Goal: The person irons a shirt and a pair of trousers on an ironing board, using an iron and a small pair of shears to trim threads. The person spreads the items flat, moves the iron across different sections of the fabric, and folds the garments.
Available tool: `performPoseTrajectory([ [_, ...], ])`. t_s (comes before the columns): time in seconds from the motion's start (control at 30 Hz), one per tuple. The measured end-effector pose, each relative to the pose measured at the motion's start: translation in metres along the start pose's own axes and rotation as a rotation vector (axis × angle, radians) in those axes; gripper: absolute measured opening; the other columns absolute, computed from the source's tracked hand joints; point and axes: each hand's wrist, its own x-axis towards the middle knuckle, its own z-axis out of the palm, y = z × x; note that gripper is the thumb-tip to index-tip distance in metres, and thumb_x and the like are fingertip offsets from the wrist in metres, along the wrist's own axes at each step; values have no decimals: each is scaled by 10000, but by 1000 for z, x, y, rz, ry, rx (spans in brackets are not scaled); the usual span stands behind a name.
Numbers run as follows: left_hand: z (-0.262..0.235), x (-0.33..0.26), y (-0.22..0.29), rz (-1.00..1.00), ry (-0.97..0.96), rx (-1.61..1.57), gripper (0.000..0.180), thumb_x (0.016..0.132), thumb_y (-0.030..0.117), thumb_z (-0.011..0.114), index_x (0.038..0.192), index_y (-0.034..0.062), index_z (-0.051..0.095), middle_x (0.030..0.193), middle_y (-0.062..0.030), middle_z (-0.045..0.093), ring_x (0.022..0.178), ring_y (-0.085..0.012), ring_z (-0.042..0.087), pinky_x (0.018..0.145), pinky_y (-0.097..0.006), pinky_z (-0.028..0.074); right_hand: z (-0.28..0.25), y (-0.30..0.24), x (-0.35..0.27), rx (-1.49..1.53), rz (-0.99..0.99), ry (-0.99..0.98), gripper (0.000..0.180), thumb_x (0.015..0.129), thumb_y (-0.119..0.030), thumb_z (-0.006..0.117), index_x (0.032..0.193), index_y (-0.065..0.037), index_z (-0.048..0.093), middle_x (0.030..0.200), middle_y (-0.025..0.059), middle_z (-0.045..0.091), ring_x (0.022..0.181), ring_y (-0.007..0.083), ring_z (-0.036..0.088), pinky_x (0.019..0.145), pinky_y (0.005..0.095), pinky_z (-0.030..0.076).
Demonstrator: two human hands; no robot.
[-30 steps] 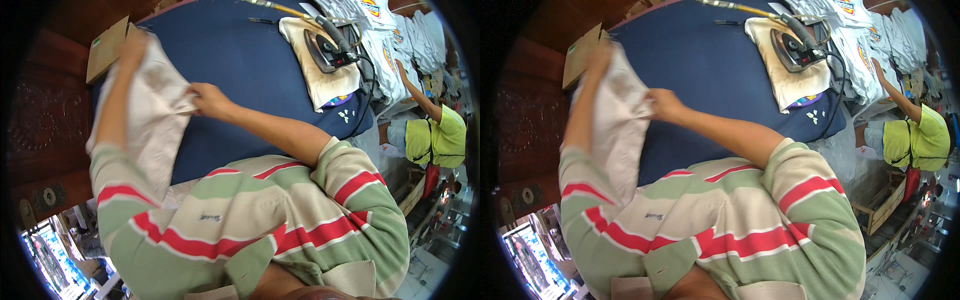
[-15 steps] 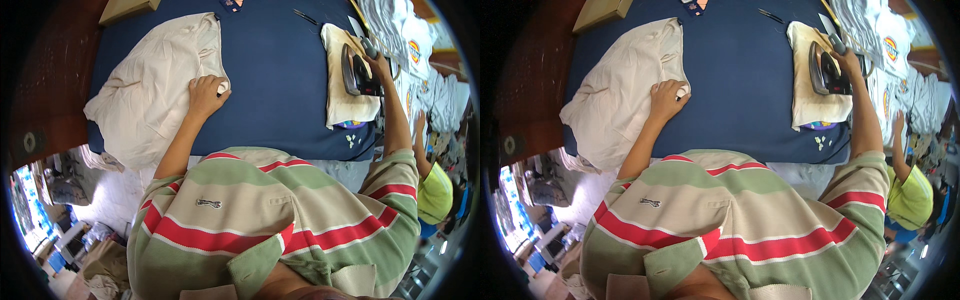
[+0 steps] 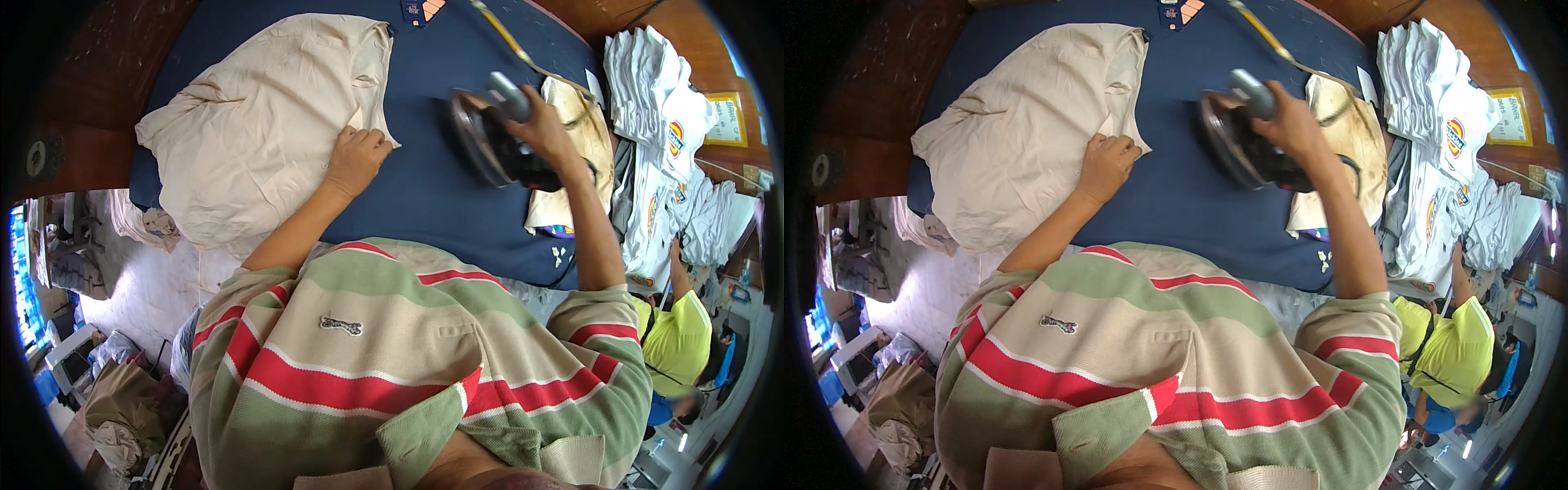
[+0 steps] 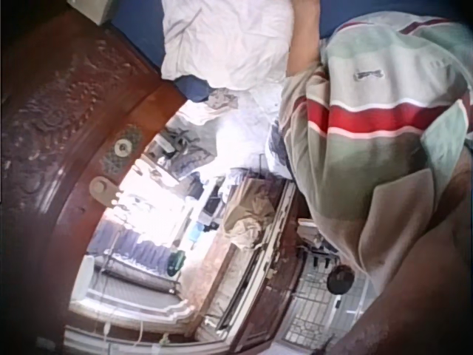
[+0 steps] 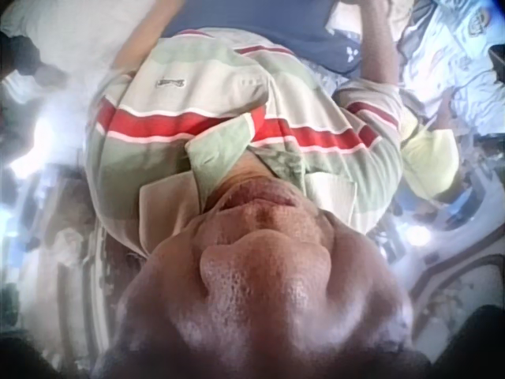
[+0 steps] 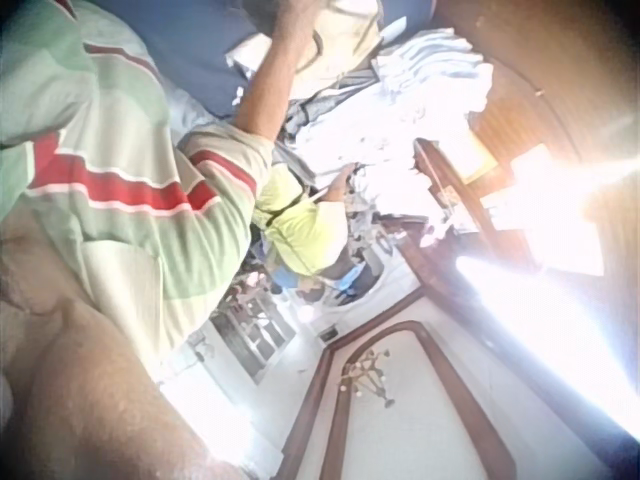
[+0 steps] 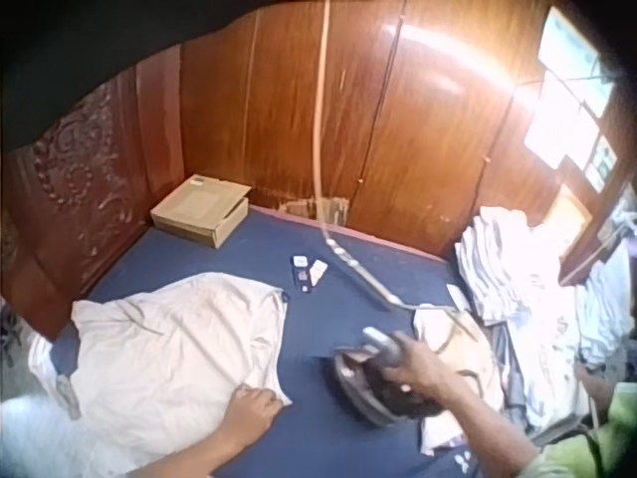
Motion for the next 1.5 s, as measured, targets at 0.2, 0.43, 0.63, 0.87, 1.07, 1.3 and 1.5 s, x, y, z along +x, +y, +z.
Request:
performPoseTrajectory([
  [0.2, 1, -15, 6, -18, 8, -20, 77, 754, 144, 580, 805, 160, 635, 808, 21, 552, 800, -143, 537, 854, -391, 352, 47, -73, 26, -20, -210, -176, 493, 691, -189, 647, 1148, -71, 502, 898, 228, 628, 857, 394, 600, 756, 435, 476],
  [0.43, -6, -21, 5, -189, -42, -260, 102, 752, 140, 621, 844, 179, 644, 936, 54, 564, 1007, -144, 497, 947, -487, 244, 67, -78, 65, -139, -278, -153, 478, 711, -334, 664, 1076, -47, 551, 825, 219, 632, 801, 381, 617, 718, 424, 489],
  [0.63, -7, -27, 1, -154, -36, -228, 117, 727, 141, 636, 837, 180, 638, 950, 59, 560, 999, -135, 503, 943, -480, 250, 75, -98, 41, -230, -173, -184, 648, 749, -626, 557, 911, -3, 626, 643, 201, 611, 661, 372, 623, 598, 409, 495],
  [0.87, -6, -28, 2, -140, 17, -137, 92, 727, 182, 629, 818, 182, 646, 947, 58, 560, 992, -116, 501, 945, -462, 257, 67, -85, 10, -270, -175, -253, 579, 771, -541, 571, 936, 12, 619, 659, 211, 613, 658, 366, 624, 601, 406, 495],
  [1.07, -20, -18, 6, -185, 9, -266, 217, 700, 221, 641, 912, 178, 622, 965, 50, 563, 992, -128, 503, 951, -466, 248, 71, -71, 36, 7, -14, -139, 530, 797, -470, 567, 875, 54, 565, 735, 265, 595, 733, 403, 609, 664, 431, 465],
  [1.3, -6, -12, -1, -136, -117, -217, 207, 739, 206, 634, 946, 196, 631, 917, 35, 557, 983, -148, 505, 954, -488, 235, 79, -85, 91, -3, 30, -51, 516, 787, -451, 557, 882, 56, 553, 860, 262, 617, 861, 420, 587, 757, 458, 465],
  [1.5, -2, -12, -8, -63, -119, -233, 221, 749, 163, 622, 964, 212, 631, 881, 38, 544, 966, -139, 505, 944, -488, 255, 84, -76, 132, 35, -1, 26, 537, 778, -442, 553, 989, 52, 574, 928, 262, 618, 915, 410, 586, 794, 438, 469],
])
